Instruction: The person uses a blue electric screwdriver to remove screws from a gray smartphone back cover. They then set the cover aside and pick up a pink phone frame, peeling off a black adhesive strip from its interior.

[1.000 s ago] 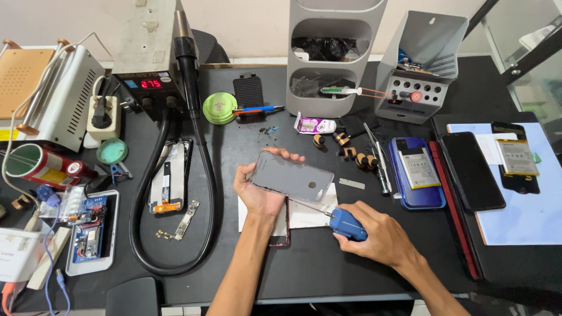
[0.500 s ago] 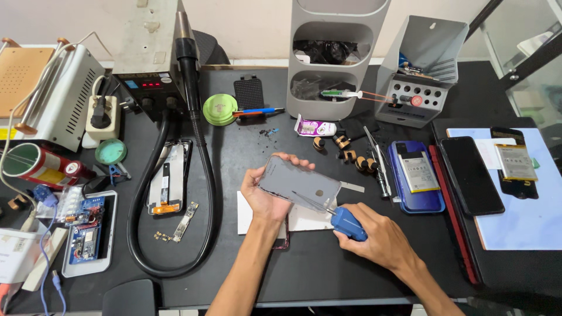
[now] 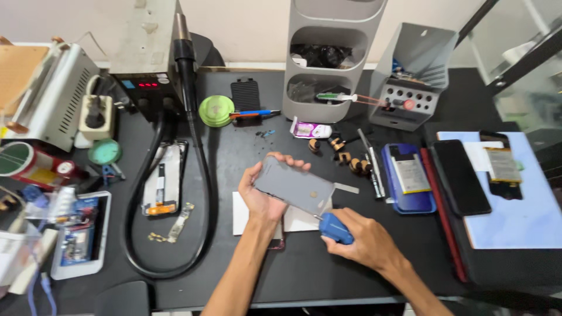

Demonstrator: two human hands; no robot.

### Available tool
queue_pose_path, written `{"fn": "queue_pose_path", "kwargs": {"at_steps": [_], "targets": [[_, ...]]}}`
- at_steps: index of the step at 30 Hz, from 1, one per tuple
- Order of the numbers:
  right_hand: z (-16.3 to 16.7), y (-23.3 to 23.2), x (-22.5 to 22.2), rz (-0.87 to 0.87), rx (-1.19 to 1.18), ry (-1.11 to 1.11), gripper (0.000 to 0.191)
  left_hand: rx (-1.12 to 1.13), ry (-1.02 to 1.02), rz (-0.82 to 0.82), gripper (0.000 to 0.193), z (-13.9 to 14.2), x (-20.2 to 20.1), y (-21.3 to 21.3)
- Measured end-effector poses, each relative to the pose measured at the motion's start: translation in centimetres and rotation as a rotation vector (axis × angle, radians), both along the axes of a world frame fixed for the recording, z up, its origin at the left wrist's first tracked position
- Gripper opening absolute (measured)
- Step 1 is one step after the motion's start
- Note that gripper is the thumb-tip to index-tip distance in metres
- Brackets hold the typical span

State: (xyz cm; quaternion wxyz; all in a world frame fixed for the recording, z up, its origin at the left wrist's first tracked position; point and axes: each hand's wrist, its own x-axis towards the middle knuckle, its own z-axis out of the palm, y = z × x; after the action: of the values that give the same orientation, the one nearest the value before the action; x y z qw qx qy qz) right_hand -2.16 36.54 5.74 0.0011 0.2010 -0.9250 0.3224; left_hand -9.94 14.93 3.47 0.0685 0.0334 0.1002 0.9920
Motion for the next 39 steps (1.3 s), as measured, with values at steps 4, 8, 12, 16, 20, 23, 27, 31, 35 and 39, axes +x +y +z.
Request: {"fn": "queue_pose_path", "kwargs": {"at_steps": [4, 8, 12, 16, 20, 23, 27, 31, 35, 39], "targets": [[0.1, 0.0, 0.1, 0.009, -0.004, -0.034, 0.046, 0.05, 0.023, -0.027, 0.036, 0.0, -0.1, 0.2], [0.2, 0.0, 0.0, -0.044, 0.028, -0.108, 0.047, 0.044, 0.018, -0.035, 0.035, 0.0, 0.0, 0.3], [0.0, -0.4, 0.1, -0.045, 0.027, -0.086, 0.048, 0.028, 0.039, -0.022, 0.035, 0.0, 0.1, 0.3], [-0.1, -0.8, 0.3, -0.021, -0.012, -0.067, 0.047, 0.005, 0.056, 0.004, 0.035, 0.0, 0.1, 0.3], [-0.1, -0.8, 0.3, -0.05, 0.006, -0.085, 0.048, -0.019, 0.065, 0.014, 0.035, 0.1, 0.1, 0.6], [-0.1, -0.9, 0.3, -0.056, 0.005, -0.067, 0.046, -0.048, 0.074, 0.012, 0.034, 0.2, 0.2, 0.8], [-0.1, -1.0, 0.4, -0.04, -0.005, -0.064, 0.044, -0.071, 0.069, 0.012, 0.032, 0.4, 0.4, 0.9], [-0.1, -0.9, 0.2, -0.052, 0.001, -0.071, 0.049, -0.103, 0.084, 0.018, 0.031, 0.5, 0.5, 0.9], [-0.3, -0.8, 0.3, -0.031, 0.009, -0.113, 0.047, -0.112, 0.085, 0.028, 0.031, 0.4, 0.5, 0.9], [-0.3, -0.6, 0.2, -0.013, -0.023, -0.064, 0.047, -0.109, 0.083, 0.033, 0.031, 0.3, 0.4, 0.9]]}}
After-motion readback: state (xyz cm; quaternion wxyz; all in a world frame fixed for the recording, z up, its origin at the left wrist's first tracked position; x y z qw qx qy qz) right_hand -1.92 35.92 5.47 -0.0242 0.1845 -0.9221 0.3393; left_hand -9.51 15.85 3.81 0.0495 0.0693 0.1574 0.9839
